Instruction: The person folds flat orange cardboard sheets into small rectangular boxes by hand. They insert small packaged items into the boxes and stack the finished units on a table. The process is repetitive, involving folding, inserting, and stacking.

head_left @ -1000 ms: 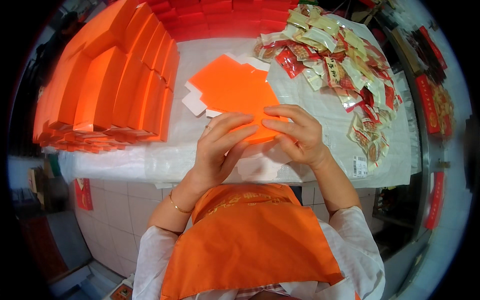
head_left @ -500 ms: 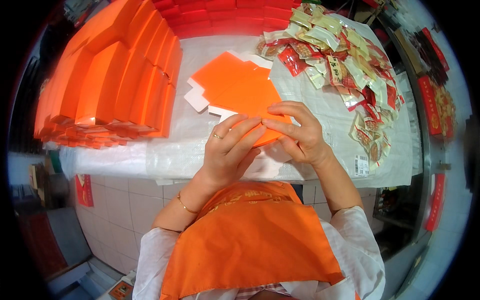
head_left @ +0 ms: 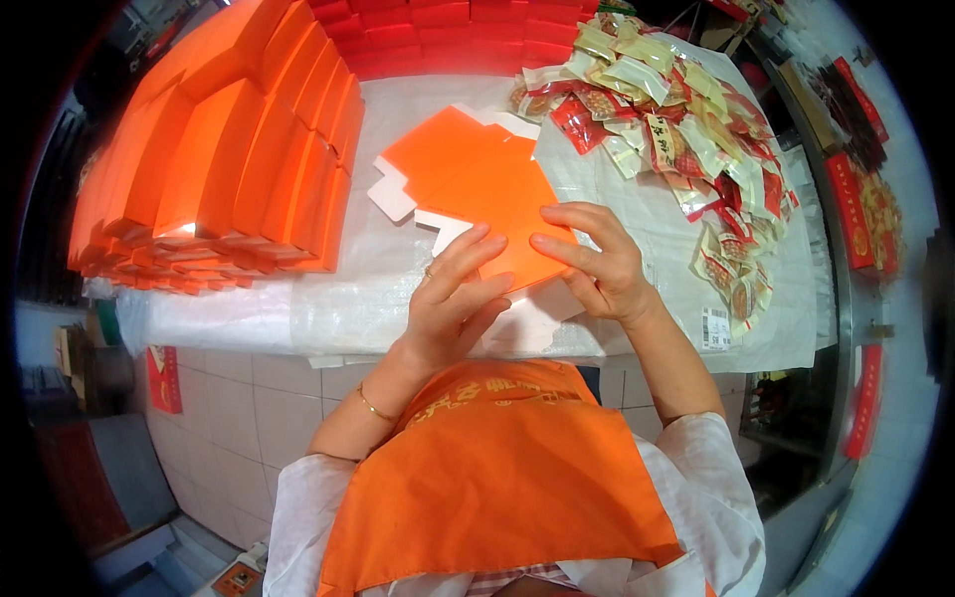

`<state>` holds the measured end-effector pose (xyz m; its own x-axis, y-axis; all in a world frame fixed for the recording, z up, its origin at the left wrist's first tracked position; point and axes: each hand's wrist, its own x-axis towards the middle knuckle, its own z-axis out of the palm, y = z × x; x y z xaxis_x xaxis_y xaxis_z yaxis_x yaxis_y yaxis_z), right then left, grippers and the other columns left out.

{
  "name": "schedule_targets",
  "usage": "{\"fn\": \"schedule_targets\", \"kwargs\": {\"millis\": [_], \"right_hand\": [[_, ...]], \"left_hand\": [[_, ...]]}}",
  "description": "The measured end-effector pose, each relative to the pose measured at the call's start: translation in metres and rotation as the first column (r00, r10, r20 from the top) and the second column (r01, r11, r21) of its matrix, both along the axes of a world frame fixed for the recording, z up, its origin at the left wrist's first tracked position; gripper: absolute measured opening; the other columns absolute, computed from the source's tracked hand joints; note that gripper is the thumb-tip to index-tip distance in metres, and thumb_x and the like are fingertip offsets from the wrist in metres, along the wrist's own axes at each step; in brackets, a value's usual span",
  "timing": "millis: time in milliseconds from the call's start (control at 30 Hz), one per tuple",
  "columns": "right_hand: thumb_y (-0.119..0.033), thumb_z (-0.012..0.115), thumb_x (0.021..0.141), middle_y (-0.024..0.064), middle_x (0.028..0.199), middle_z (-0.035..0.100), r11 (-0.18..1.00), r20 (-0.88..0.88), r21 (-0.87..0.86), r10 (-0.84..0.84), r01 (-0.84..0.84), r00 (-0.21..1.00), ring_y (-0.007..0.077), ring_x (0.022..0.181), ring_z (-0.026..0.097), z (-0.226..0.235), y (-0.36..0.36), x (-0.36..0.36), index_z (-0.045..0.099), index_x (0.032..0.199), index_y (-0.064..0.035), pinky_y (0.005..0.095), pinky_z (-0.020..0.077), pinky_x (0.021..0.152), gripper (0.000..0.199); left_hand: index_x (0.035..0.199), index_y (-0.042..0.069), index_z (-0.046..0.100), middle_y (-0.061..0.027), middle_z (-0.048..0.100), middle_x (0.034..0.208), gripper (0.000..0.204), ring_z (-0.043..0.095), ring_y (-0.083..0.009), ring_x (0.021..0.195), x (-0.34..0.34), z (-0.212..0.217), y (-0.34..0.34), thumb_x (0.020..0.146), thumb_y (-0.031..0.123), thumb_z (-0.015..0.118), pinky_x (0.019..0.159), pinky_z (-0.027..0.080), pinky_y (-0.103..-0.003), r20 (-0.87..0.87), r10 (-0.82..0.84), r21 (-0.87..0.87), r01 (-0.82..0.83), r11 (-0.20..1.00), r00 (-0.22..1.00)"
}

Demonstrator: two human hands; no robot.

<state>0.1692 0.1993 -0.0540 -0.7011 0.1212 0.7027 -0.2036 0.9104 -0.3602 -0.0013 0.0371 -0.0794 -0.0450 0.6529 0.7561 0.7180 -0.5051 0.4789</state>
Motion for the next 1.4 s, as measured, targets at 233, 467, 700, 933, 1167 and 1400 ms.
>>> {"fn": "schedule_targets", "kwargs": {"millis": [233,467,700,933,1167,1400], "right_hand": [[-0.015,0.063,0.078,0.019,0.126,0.056,0.99,0.056,-0.142,0.018,-0.01,0.998,0.0343,0.115,0.054,-0.005,-0.005,-0.004,0.057,0.128,-0.0077,0.0416,0.0439,0.098,0.05],[-0.02,0.067,0.08,0.0235,0.124,0.055,0.711,0.525,-0.661,0.21,0.24,0.825,0.0361,0.115,0.055,-0.067,-0.008,-0.006,0.037,0.141,-0.0019,0.0403,0.0434,0.098,0.07],[-0.019,0.052,0.089,0.0156,0.107,0.061,0.685,0.405,-0.69,0.099,0.233,0.909,0.0269,0.099,0.06,-0.057,-0.023,-0.026,0.053,0.12,-0.0007,0.0403,0.0468,0.087,0.036],[-0.019,0.048,0.093,0.0104,0.122,0.051,0.541,0.088,-0.841,0.161,-0.014,0.983,0.0166,0.097,0.049,0.051,-0.068,-0.117,0.015,0.15,-0.0036,0.0335,0.0414,0.091,0.068],[-0.03,0.047,0.096,0.0083,0.118,0.046,0.354,-0.056,-0.904,0.461,-0.242,0.886,0.0153,0.096,0.05,0.103,-0.098,-0.204,0.013,0.151,-0.0068,0.0295,0.0449,0.082,0.069],[-0.033,0.047,0.096,0.0104,0.133,0.05,0.275,-0.022,-0.944,0.498,-0.182,0.867,0.0219,0.095,0.064,0.108,-0.1,-0.228,0.009,0.151,-0.0092,0.0347,0.0554,0.075,0.071]], "left_hand": [[0.126,0.007,0.05,-0.0191,0.052,0.13,0.058,0.051,-0.0361,0.122,0.003,-0.018,0.0,0.073,0.0,0.074,0.094,0.048,-0.04,0.113,0.043,0.086,-0.053,0.995,0.993],[0.145,-0.002,0.02,-0.0255,0.046,0.13,0.086,0.048,-0.0331,0.124,0.017,-0.057,-0.015,0.077,0.002,0.073,0.098,0.044,-0.04,0.493,0.262,-0.572,0.082,0.816,0.83],[0.147,-0.005,0.013,-0.0265,0.032,0.144,0.078,0.039,-0.0365,0.131,0.001,-0.069,-0.016,0.088,0.01,0.062,0.104,0.038,-0.041,0.533,0.164,-0.316,0.016,0.949,0.83],[0.147,-0.005,0.012,-0.0205,0.031,0.143,0.075,0.041,-0.0288,0.127,-0.016,0.032,-0.054,0.092,0.016,0.058,0.102,0.039,-0.041,0.692,0.066,0.134,-0.218,0.967,0.719],[0.135,-0.003,0.045,-0.0196,0.046,0.126,0.051,0.05,-0.0311,0.115,-0.094,0.102,-0.091,0.09,0.015,0.061,0.095,0.042,-0.039,0.171,0.786,0.185,-0.803,0.567,0.594],[0.133,0.001,0.049,-0.0131,0.048,0.123,0.046,0.053,-0.0178,0.099,-0.14,0.102,-0.106,0.088,0.005,0.06,0.08,0.047,-0.027,0.439,0.669,0.083,-0.768,0.635,0.601]]}}
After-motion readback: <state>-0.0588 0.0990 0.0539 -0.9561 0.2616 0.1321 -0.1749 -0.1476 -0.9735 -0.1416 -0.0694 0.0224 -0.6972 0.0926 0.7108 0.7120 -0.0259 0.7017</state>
